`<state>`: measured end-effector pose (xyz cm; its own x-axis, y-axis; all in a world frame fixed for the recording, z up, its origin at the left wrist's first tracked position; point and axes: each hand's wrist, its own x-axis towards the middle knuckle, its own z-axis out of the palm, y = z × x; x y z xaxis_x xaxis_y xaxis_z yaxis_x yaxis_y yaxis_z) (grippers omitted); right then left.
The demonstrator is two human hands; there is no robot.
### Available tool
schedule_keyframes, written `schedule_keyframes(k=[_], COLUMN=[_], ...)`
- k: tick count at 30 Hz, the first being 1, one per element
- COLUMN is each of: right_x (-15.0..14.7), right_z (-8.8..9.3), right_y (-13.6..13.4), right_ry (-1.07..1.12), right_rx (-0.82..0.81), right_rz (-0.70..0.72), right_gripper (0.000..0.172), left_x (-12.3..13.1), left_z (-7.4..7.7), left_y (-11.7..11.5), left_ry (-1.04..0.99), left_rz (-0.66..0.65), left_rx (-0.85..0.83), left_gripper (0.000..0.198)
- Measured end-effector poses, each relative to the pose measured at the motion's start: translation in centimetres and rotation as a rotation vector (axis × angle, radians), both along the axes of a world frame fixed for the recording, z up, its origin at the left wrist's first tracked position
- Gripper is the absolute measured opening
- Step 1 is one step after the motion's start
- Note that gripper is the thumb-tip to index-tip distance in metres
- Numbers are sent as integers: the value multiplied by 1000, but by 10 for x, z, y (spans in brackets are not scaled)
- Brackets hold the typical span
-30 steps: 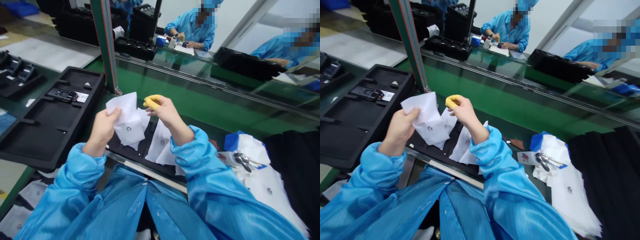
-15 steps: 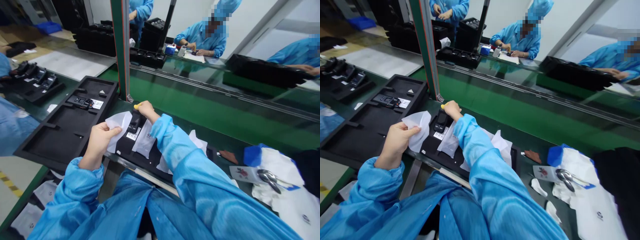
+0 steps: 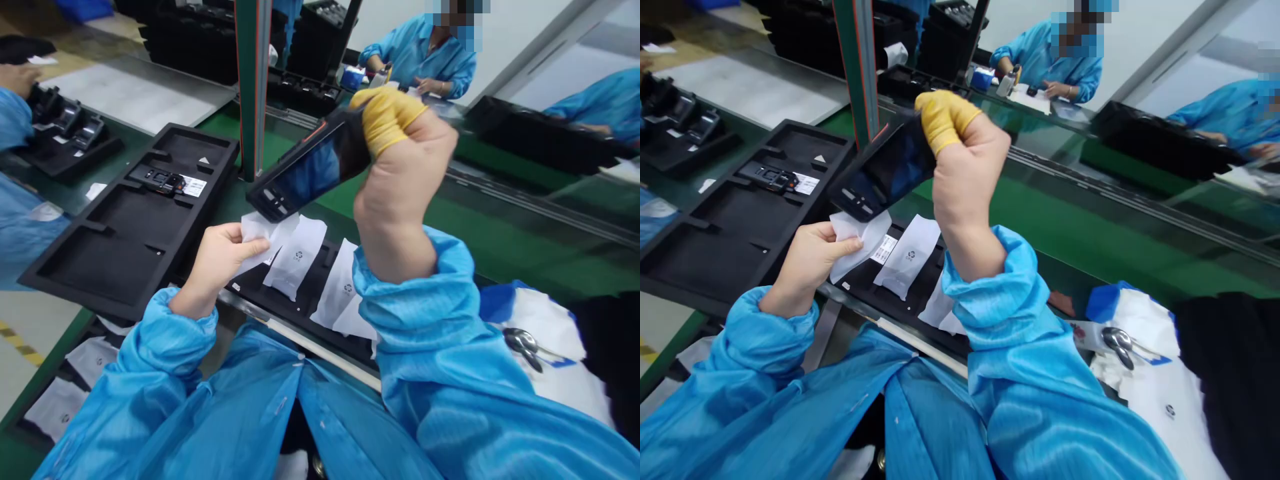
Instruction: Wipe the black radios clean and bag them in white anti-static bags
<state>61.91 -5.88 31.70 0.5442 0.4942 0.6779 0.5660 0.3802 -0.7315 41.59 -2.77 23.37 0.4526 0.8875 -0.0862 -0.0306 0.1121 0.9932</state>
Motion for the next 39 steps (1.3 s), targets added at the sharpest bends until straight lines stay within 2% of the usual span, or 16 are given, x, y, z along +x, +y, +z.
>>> schedule_keyframes(k=[6, 11, 16, 20, 24, 27, 31, 35, 39], right_x=[-4, -9, -5, 2, -6, -14, -18, -16, -19], right_z=[-15, -4, 1, -2, 3, 10, 10, 4, 10], right_y=[-17, -27, -33, -37, -39, -38, -34, -32, -35], right_ry=[-114, 40, 68, -15, 1, 20, 79, 62, 85], right_rx=[-177, -102, 8, -59, -111, -152, -164, -234, -245], right_rz=[42, 86, 90, 78, 75, 98, 128, 163, 176], right_gripper=[23, 11, 9, 18, 9, 10, 17, 14, 10], left_x=[1, 8, 12, 12, 11, 11, 10, 8, 6], left_z=[5, -2, -11, -15, -10, -5, -4, -6, -3], left_y=[-9, -13, -14, -14, -15, -16, -14, -11, -6], left_ry=[12, 45, 17, -52, -46, -20, -31, -84, -32], left_rz=[15, 11, 40, 91, 75, 0, -204, -338, -477], left_rx=[72, 169, 135, 121, 117, 120, 109, 126, 97], left_gripper=[40, 44, 50, 50, 45, 46, 51, 53, 56])
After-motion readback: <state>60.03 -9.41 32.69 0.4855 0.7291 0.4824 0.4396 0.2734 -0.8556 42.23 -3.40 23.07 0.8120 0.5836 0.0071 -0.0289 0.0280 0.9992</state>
